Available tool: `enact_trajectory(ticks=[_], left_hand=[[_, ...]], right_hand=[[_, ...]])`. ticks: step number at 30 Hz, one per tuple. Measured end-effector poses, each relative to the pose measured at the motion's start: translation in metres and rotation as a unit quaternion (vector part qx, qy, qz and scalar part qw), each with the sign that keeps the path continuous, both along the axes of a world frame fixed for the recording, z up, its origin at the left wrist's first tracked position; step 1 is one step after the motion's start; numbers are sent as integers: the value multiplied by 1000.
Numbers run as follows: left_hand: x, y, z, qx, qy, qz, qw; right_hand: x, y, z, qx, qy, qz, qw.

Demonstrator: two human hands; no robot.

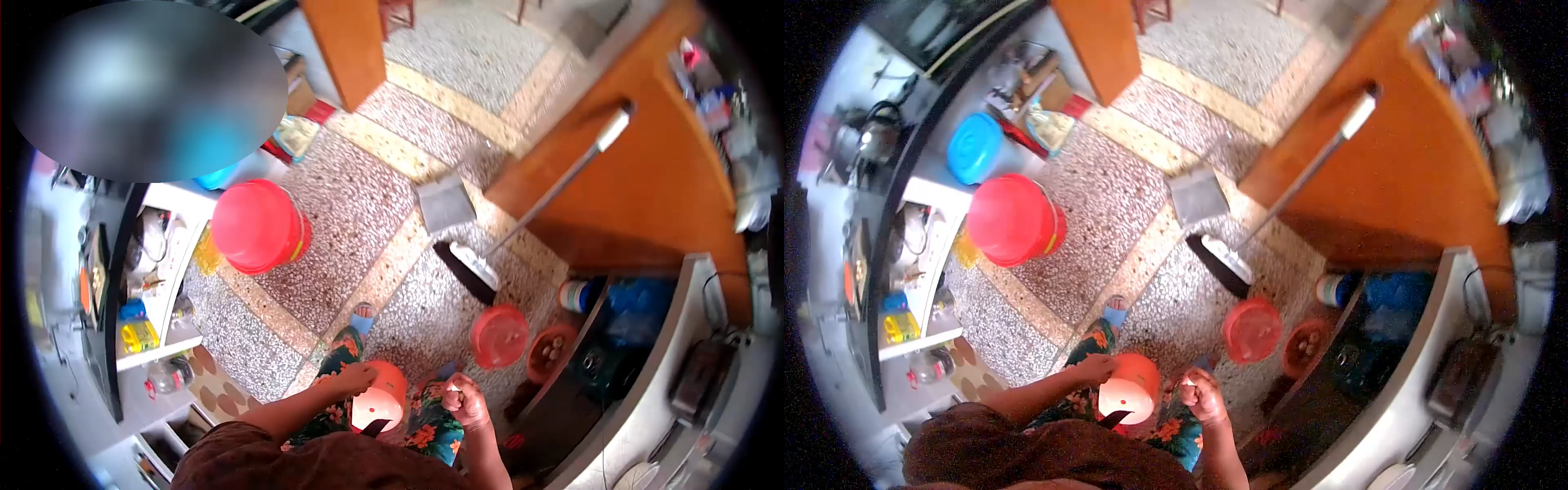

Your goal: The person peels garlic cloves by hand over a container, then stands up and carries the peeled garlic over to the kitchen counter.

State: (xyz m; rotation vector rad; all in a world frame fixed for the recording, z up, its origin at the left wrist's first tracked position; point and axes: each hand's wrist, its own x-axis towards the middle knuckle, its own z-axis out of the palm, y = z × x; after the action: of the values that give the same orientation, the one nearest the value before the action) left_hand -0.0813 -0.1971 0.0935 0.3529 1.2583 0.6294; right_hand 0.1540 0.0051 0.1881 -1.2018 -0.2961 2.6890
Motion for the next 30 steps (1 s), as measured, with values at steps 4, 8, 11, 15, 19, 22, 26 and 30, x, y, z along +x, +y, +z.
enact_trajectory(ticks=[4, 8, 11, 15, 19, 22, 26, 30], left_hand=[[-35, -16, 117, 163, 36, 83, 982], [-82, -27, 204, -29, -194, 322, 926], [-130, -38, 252, 25, -178, 382, 906], [-198, -57, 306, 138, -201, 413, 877], [-228, -67, 343, 180, -240, 438, 847], [-238, -77, 351, 157, -276, 490, 812], [-242, -100, 347, 149, -312, 575, 741], [-236, -141, 365, 178, -299, 680, 646]], right_hand=[[-51, 15, 94, 38, 21, 81, 996], [-138, 12, 162, 101, 46, 199, 974], [-210, -12, 216, 132, 57, 266, 953], [-286, -59, 259, 120, 109, 304, 939], [-343, -90, 274, 88, 66, 325, 939], [-377, -103, 284, 64, 50, 351, 933], [-414, -106, 288, 60, 63, 390, 917], [-447, -110, 276, 50, 72, 455, 886]])
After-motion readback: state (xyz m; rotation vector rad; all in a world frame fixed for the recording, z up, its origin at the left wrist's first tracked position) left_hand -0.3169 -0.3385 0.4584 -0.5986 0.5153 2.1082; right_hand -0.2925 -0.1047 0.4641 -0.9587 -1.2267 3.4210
